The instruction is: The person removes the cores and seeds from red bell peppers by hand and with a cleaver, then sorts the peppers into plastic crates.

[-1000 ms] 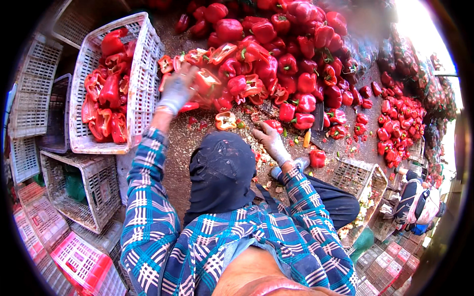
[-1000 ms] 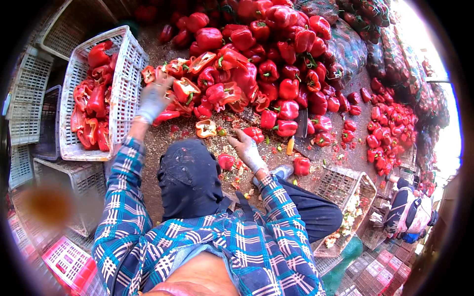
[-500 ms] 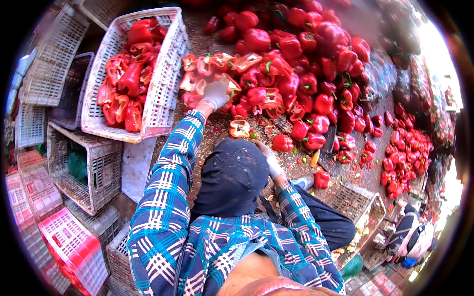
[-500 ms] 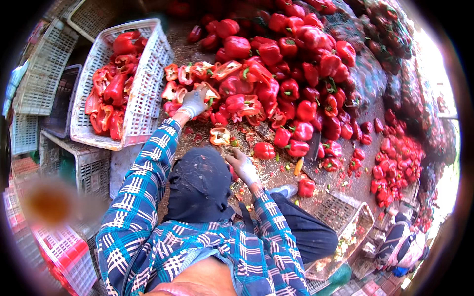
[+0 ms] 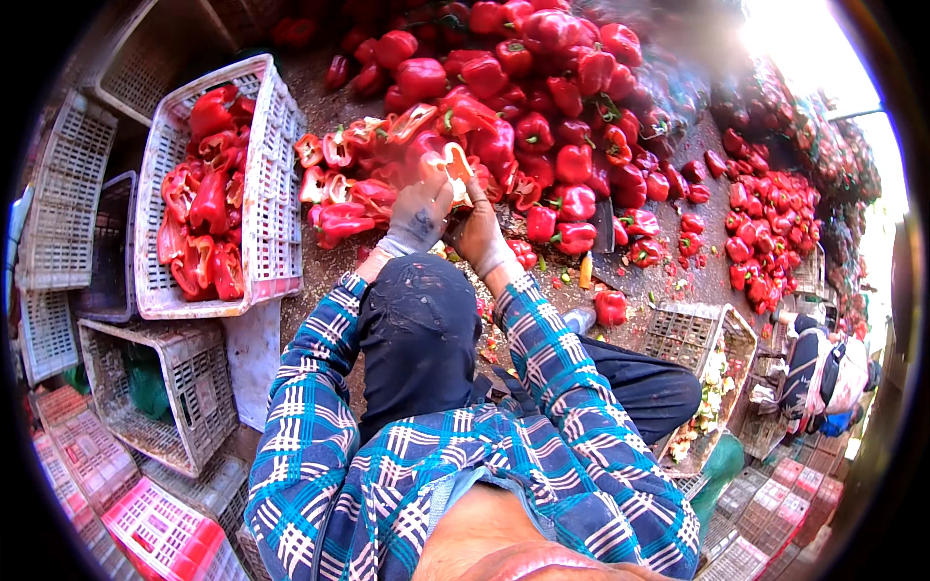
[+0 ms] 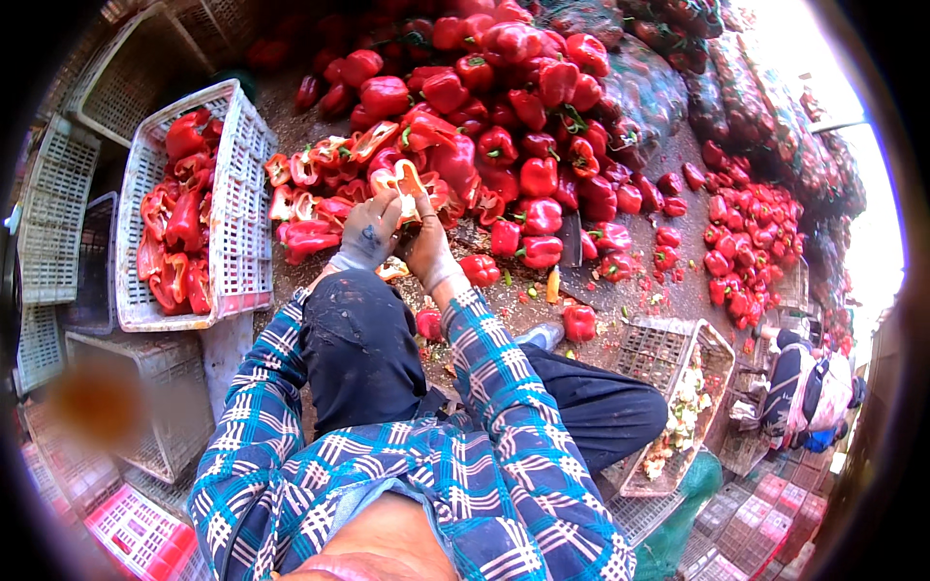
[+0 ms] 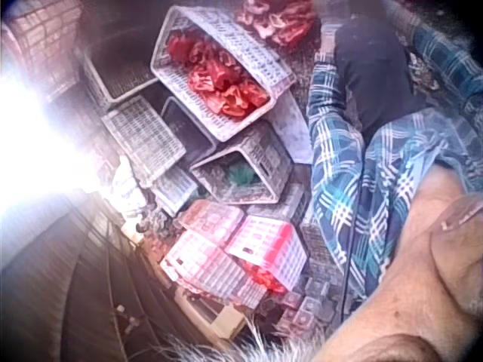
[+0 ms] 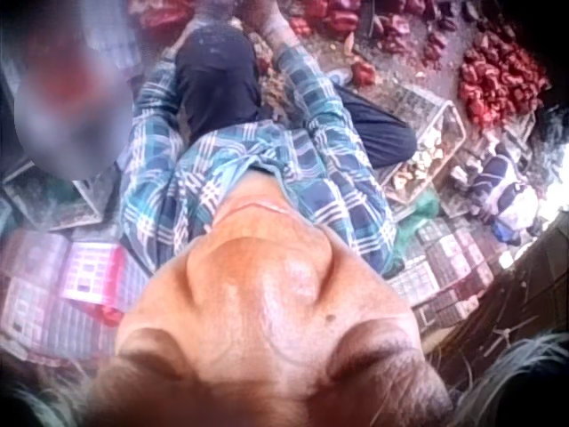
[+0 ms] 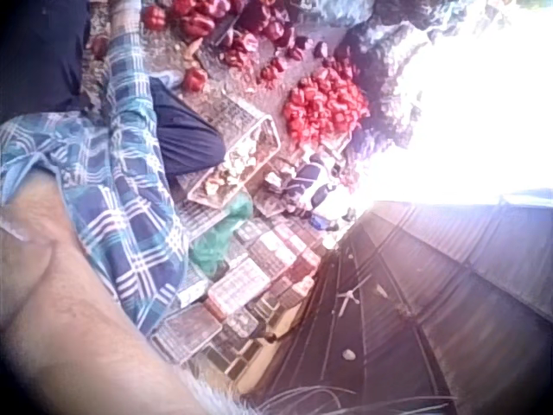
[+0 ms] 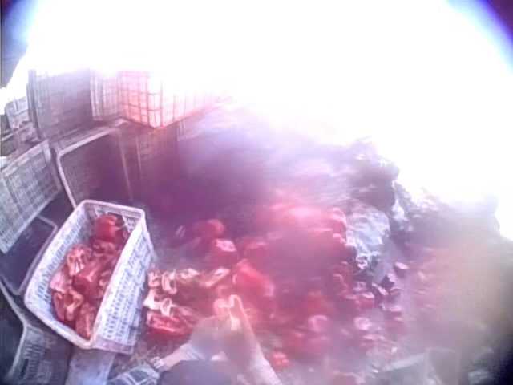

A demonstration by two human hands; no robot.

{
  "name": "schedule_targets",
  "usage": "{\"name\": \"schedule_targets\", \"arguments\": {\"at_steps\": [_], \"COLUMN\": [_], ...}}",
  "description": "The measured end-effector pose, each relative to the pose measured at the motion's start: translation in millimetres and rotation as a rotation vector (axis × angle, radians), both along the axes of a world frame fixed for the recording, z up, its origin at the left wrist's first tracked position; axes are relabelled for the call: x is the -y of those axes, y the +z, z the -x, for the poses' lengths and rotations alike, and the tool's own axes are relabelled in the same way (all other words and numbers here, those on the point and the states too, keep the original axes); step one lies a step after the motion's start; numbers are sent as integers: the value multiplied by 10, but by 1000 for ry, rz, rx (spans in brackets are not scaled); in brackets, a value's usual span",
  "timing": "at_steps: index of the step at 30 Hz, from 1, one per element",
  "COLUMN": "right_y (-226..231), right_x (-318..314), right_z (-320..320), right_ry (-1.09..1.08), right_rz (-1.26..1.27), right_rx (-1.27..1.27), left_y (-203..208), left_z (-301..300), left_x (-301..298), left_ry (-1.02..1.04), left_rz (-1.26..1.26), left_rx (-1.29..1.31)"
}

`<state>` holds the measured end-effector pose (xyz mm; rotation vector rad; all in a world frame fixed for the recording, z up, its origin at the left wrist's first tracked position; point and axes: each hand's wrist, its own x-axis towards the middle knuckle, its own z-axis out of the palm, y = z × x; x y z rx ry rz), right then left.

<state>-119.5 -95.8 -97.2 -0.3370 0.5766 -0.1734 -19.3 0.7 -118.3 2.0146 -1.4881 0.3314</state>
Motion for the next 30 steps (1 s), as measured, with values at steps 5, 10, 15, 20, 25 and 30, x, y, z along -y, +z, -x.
{"name": "schedule_targets", "arguments": {"at_steps": [5, 10, 15, 20, 25, 30], "right_y": [-213, 81, 284, 224, 76, 6], "right_x": [345, 779, 804, 654, 431, 392], "right_z": [0, 138, 115, 122, 180, 212], "right_ry": [-302, 3, 257, -48, -9, -43], "right_rz": [191, 795, 1085, 1927, 1755, 1802], "right_rx": [-75, -266, -180, -574, -700, -769], "left_y": [371, 379, 144, -80, -266, -256], "left_z": [19, -285, -134, -51, 111, 152], "left_x": [130, 29, 109, 261, 349, 354], "left_ry": [-90, -14, -117, 49, 4, 66], "left_rz": [147, 32, -129, 194, 194, 135], "left_rx": [-115, -1021, -1724, -1734, -1463, -1448]}}
